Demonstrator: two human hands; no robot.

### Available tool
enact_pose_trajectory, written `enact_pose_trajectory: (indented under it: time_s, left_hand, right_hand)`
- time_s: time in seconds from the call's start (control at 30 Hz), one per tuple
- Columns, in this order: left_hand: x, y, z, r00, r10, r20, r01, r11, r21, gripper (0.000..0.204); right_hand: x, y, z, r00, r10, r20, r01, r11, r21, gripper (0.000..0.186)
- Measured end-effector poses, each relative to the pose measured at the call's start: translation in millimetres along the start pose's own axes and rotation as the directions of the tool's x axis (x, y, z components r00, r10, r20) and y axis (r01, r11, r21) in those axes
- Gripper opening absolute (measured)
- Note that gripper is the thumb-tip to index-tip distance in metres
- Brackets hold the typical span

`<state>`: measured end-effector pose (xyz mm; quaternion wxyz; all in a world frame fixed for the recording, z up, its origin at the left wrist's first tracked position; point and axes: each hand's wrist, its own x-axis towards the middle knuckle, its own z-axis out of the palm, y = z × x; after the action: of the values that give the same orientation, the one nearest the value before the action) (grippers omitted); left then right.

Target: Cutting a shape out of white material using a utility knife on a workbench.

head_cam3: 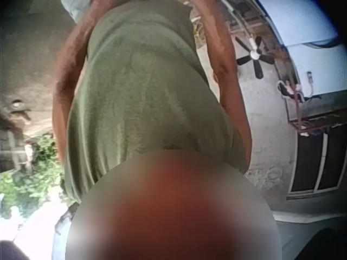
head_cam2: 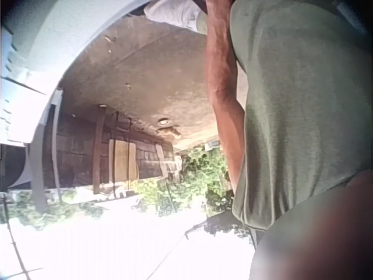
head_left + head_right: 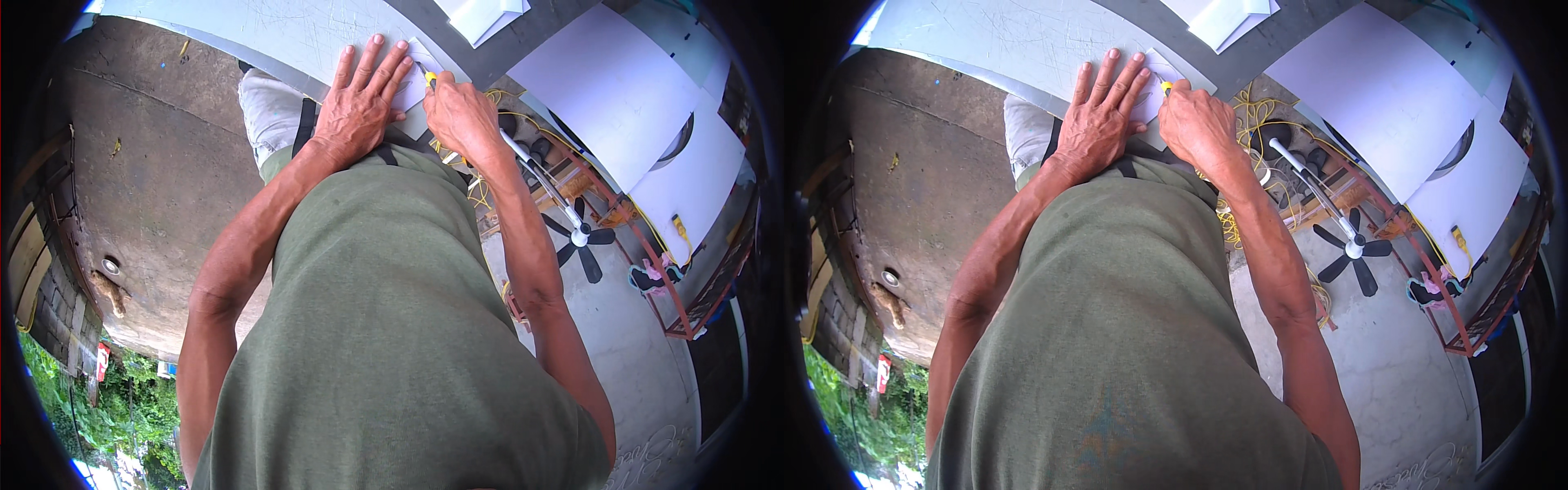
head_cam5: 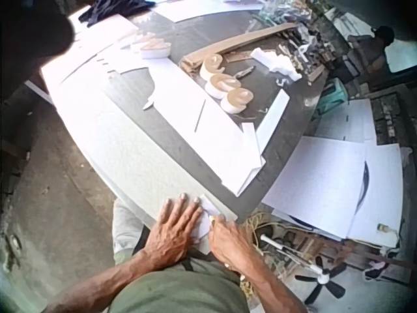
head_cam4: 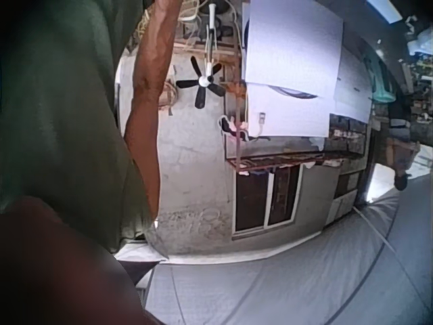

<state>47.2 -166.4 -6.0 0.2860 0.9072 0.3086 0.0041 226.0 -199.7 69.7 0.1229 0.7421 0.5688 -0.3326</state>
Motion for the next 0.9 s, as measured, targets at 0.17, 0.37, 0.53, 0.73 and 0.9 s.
enact_pose_trajectory:
  time_s: [0.17, 0.37, 0.53, 0.73, 0.9]
  left_hand:
    - [1, 2, -2, 1.000, -0.011, 0.027, 0.012, 1.000, -0.009, 0.088]
    - [2, 2, -3, 0.996, -0.024, 0.085, 0.024, 1.000, 0.004, 0.088]
    - [3, -1, -3, 1.000, 0.001, 0.016, -0.001, 1.000, 0.021, 0.089]
    - [7, 0, 2, 0.999, -0.011, -0.051, 0.009, 1.000, -0.027, 0.088]
    - [11, 3, 3, 0.997, -0.005, -0.071, 0.006, 1.000, 0.013, 0.088]
  right_hand:
    - [-2, -1, 0, 1.000, 0.019, 0.006, -0.019, 1.000, 0.005, 0.032]
    - [-3, 2, -5, 0.998, 0.026, 0.050, -0.026, 1.000, -0.004, 0.032]
    - [-3, 11, -3, 0.997, 0.042, 0.070, -0.046, 0.997, 0.056, 0.035]
    - [-5, 9, -8, 0.998, 0.042, 0.037, -0.041, 0.999, -0.022, 0.036]
    - [-13, 8, 5, 0.996, 0.092, -0.021, -0.092, 0.996, 0.011, 0.035]
